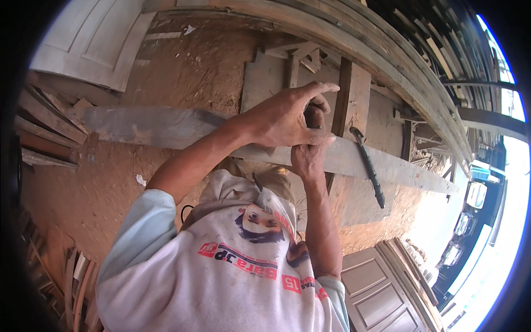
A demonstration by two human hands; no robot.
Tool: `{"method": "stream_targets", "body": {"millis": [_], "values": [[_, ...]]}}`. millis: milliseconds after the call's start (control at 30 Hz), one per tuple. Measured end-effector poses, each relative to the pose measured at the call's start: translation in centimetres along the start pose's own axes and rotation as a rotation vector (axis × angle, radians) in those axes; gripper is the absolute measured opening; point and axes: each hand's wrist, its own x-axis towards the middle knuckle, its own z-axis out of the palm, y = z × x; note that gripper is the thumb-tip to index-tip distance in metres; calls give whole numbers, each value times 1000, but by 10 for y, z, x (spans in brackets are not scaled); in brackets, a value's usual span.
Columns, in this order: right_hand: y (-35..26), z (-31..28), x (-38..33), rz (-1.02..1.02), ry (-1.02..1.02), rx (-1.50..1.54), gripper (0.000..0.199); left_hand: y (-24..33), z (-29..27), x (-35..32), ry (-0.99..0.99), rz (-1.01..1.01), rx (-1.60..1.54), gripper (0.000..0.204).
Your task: The person uses a hammer and a small wooden block to pry and hammer nails out of a long wooden plank. The person repeatedly positions the block under the hammer claw and strikes it to extract nails, then moves along the plank to repeat the process.
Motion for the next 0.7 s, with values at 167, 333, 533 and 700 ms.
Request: {"method": "stream_targets", "body": {"millis": [167, 333, 533, 700], "values": [[20, -7, 12, -79, -21, -101, 44, -9, -3, 14, 27, 12, 28, 75], [43, 2, 23, -131, -4, -259, 50, -16, -4, 17, 58, 40, 62, 57], [33, 15, 47, -203, -4, -402, 41, -31, -6, 21, 179, 41, 67, 31], [33, 17, 58, -143, -81, -591, 35, -42, -8, 27, 227, 50, 51, 20]]}}
